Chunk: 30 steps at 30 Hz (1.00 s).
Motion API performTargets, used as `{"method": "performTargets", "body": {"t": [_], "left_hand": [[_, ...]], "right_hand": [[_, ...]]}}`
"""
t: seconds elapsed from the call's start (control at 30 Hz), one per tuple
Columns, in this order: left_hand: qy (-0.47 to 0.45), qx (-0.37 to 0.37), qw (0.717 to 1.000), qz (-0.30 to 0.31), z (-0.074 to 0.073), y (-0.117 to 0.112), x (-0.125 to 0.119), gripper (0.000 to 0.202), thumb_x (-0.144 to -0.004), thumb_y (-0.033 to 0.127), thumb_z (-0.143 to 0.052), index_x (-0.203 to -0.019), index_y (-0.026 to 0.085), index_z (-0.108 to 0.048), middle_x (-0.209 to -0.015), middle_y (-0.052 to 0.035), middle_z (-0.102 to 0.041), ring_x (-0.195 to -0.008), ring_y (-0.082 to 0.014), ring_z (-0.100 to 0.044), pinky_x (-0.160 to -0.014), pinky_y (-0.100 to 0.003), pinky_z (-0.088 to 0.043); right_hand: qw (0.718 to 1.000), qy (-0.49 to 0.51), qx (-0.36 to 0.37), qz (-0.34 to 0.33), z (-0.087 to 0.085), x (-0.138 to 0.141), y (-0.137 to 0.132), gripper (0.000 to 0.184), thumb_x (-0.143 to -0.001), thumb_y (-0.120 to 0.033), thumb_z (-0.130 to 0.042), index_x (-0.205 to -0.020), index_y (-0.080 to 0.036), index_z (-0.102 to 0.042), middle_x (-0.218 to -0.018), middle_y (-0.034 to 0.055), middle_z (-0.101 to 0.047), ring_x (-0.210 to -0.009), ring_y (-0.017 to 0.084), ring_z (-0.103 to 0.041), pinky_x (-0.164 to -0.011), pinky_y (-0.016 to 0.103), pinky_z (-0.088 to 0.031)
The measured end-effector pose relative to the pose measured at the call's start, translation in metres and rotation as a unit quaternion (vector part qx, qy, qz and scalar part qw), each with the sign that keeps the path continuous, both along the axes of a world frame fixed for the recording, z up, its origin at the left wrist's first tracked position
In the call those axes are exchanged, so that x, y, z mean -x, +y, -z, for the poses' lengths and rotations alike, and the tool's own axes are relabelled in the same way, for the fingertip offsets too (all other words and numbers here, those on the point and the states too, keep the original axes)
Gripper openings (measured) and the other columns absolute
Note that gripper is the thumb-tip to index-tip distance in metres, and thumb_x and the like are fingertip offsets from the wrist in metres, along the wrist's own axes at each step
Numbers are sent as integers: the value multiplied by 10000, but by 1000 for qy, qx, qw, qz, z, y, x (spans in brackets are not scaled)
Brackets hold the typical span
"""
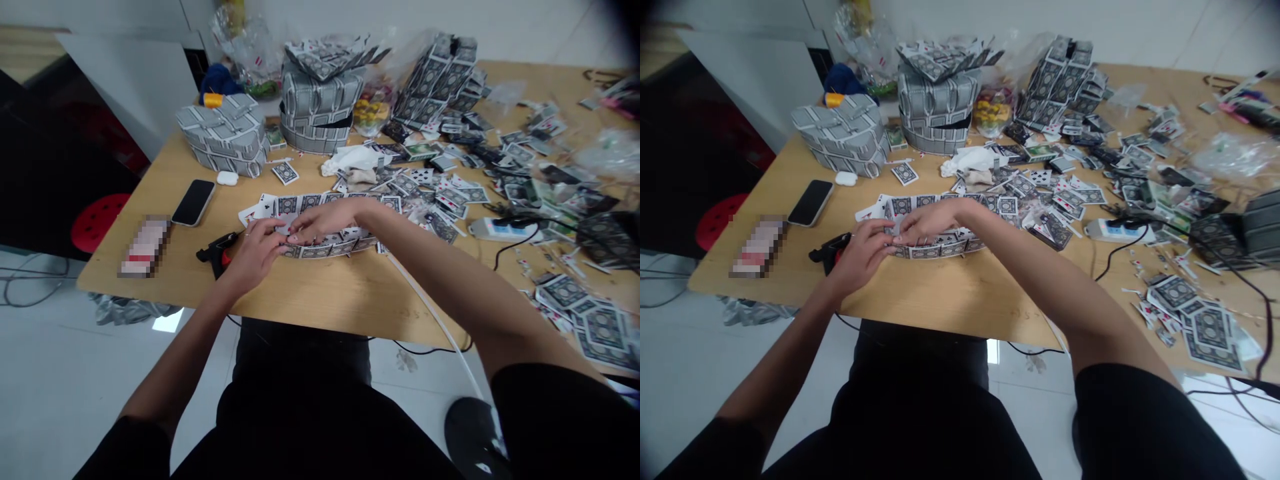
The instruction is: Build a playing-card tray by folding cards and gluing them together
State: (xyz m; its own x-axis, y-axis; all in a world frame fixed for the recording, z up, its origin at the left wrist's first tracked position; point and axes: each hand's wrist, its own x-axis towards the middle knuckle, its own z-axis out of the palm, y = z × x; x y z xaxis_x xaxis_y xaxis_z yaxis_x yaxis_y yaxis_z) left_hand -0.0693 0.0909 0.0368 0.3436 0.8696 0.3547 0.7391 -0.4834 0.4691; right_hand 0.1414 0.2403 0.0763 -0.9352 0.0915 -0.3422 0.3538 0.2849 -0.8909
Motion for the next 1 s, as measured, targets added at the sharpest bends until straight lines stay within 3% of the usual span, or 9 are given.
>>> {"method": "performTargets", "body": {"t": [0.13, 0.23, 0.43, 0.53, 0.6, 0.67, 0.73, 0.83, 1.0], "left_hand": [[-31, -3, 999, -11, 7, 2, 11, 134, -1071, 248, -573, -1084, 227, -705, -1395, -114, -593, -1349, -284, -569, -1247, -578, -407], [-46, 11, 998, -30, 17, -5, 12, 136, -1070, 252, -581, -1088, 225, -714, -1414, -117, -575, -1384, -288, -557, -1207, -556, -466], [-111, 23, 992, -58, 23, -15, 6, 140, -1078, 242, -574, -1136, 230, -701, -1471, -109, -534, -1381, -260, -590, -1212, -537, -493], [-125, 18, 990, -65, 15, -12, 5, 125, -1083, 260, -575, -1142, 226, -680, -1444, -110, -568, -1376, -257, -596, -1194, -523, -515], [-139, 18, 987, -77, 10, -10, 4, 124, -1089, 285, -569, -1144, 227, -664, -1424, -111, -591, -1377, -256, -595, -1130, -482, -568], [-162, 28, 982, -90, 6, -7, 3, 139, -1094, 317, -560, -1153, 232, -653, -1414, -111, -603, -1362, -254, -603, -1006, -414, -629], [-181, 35, 978, -97, 4, -4, 1, 159, -1096, 344, -555, -1156, 233, -652, -1398, -113, -613, -1338, -255, -616, -904, -365, -648], [-191, 27, 977, -95, 3, 0, -1, 168, -1093, 351, -561, -1158, 228, -656, -1379, -117, -622, -1334, -257, -619, -898, -360, -642], [-171, 16, 981, -96, 3, 4, -2, 145, -1097, 330, -551, -1153, 234, -645, -1368, -114, -633, -1330, -246, -622, -941, -377, -632]], "right_hand": [[999, -22, 29, 26, 2, 15, 6, 224, -916, -457, -828, -871, -243, -777, -780, -15, -672, -683, 136, -579, -654, 288, -499], [999, -6, 10, 40, 13, 19, -4, 189, -947, -379, -792, -851, -222, -751, -689, -41, -602, -622, 120, -528, -593, 267, -449], [985, 28, -160, 55, 10, 14, -23, 222, -1023, -318, -684, -843, -194, -724, -675, -43, -628, -614, 119, -494, -606, 275, -397], [952, 52, -280, 114, -8, 3, -45, 150, -1041, -313, -664, -1016, -182, -733, -807, 15, -721, -728, 177, -621, -696, 313, -468], [917, 80, -366, 138, -17, -5, -65, 300, -1024, -335, -706, -1265, -160, -676, -1034, 96, -772, -909, 253, -701, -823, 377, -527], [865, 96, -470, 144, -17, -14, -82, 491, -991, -334, -752, -1421, -153, -597, -1284, 181, -723, -1143, 352, -679, -959, 473, -527], [818, 114, -544, 148, -9, -21, -94, 515, -1002, -302, -724, -1471, -160, -567, -1403, 210, -668, -1290, 403, -608, -1074, 558, -474], [783, 140, -583, 166, 12, -25, -99, 491, -1028, -258, -660, -1502, -187, -553, -1428, 189, -661, -1319, 385, -590, -1163, 602, -403], [767, 160, -582, 217, 35, -20, -95, 494, -1040, -243, -613, -1527, -205, -542, -1423, 163, -674, -1317, 362, -595, -1187, 603, -363]]}}
